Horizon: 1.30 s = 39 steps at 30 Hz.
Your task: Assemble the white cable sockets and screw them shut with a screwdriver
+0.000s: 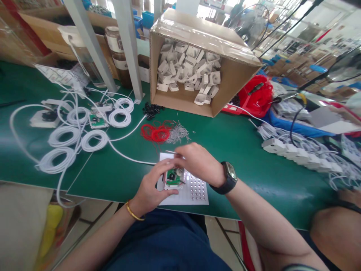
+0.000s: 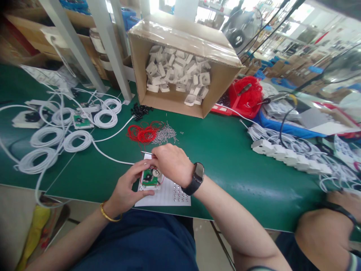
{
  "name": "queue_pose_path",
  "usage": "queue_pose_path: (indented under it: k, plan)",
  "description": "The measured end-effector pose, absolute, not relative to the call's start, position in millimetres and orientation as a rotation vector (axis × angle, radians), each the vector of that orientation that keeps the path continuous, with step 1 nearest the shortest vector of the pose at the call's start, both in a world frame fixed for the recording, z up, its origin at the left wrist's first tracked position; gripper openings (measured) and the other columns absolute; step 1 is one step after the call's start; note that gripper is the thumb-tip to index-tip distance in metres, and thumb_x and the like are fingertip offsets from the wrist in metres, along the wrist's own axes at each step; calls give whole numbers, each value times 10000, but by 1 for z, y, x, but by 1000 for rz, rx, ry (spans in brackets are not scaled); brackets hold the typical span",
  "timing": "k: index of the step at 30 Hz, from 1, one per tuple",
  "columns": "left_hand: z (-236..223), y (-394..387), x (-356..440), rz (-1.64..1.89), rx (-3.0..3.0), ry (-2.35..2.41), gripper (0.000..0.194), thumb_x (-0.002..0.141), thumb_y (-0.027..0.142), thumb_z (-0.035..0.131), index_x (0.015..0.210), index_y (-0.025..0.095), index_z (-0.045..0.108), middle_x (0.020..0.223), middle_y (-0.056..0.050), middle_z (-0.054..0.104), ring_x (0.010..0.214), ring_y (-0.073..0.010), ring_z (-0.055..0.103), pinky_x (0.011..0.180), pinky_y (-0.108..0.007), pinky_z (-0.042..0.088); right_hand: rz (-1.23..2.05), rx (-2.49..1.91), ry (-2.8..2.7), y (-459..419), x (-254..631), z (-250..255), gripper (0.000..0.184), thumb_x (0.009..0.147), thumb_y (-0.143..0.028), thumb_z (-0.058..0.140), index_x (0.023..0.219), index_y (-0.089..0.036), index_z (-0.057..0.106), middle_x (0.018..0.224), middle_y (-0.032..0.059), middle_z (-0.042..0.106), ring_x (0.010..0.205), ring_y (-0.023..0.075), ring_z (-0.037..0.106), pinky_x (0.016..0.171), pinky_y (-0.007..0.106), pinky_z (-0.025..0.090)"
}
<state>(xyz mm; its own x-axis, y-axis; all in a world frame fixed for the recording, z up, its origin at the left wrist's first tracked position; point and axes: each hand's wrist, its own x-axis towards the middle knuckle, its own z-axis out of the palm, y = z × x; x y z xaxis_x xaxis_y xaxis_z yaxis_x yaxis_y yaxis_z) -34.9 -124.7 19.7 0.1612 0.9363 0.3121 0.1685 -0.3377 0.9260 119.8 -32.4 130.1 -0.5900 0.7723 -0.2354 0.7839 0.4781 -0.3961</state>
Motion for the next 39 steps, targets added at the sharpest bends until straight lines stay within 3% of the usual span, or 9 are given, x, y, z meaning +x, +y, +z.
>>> queue_pose_path:
  k: [5, 11, 15, 21, 29, 35, 39]
  plan:
    - [21, -125, -36, 1303, 1551, 1067, 669, 646, 210, 788, 1240, 237, 480, 1297, -130, 490, 1217, -290, 470, 986, -432, 451, -1139, 1352, 2673, -33, 135, 123, 106, 825, -165, 536, 803, -162, 640, 745, 5, 650, 662, 88, 536, 602, 208, 334]
    - [23, -125, -36, 1270, 1547, 995, 663, 655, 173, 780, 1230, 273, 466, 1291, -101, 488, 1224, -264, 460, 992, -407, 443, -1797, 1526, 2387, -47, 149, 105, 174, 880, -278, 487, 890, -140, 593, 685, -18, 601, 539, 63, 448, 526, 196, 330]
    - [23, -123, -35, 1262, 1549, 915, 663, 649, 153, 781, 1213, 268, 452, 1291, -103, 485, 1232, -261, 454, 1007, -421, 426, -1624, 1679, 2582, -54, 147, 100, 149, 858, -253, 520, 837, -144, 619, 725, -2, 622, 619, 81, 499, 567, 204, 343]
    - [22, -124, -32, 1297, 1494, 884, 652, 632, 116, 787, 1166, 268, 445, 1297, -85, 487, 1220, -234, 473, 988, -377, 450, -1382, 1558, 2759, -52, 149, 108, 218, 888, -291, 497, 791, -159, 641, 714, -8, 649, 621, 80, 522, 581, 212, 331]
    - [19, -128, -30, 1269, 1438, 1025, 910, 595, 162, 820, 1341, 274, 311, 1320, -106, 477, 1192, -222, 509, 1002, -354, 443, -1130, 1447, 2730, -34, 136, 122, 181, 805, -340, 632, 734, -175, 647, 683, -6, 648, 629, 93, 554, 585, 217, 325]
    - [23, -126, -29, 1294, 1411, 958, 759, 602, 149, 813, 1238, 262, 414, 1266, -78, 529, 1144, -204, 547, 985, -334, 457, -752, 1373, 2706, -35, 128, 130, 222, 848, -337, 562, 713, -176, 632, 686, 22, 635, 599, 102, 528, 528, 232, 252]
    - [24, -125, -32, 1279, 1493, 955, 609, 617, 165, 802, 1129, 226, 478, 1272, -110, 522, 1170, -242, 526, 959, -368, 477, -862, 1310, 2681, -35, 133, 129, 124, 837, -244, 554, 766, -181, 634, 714, 16, 641, 619, 96, 529, 540, 225, 255]
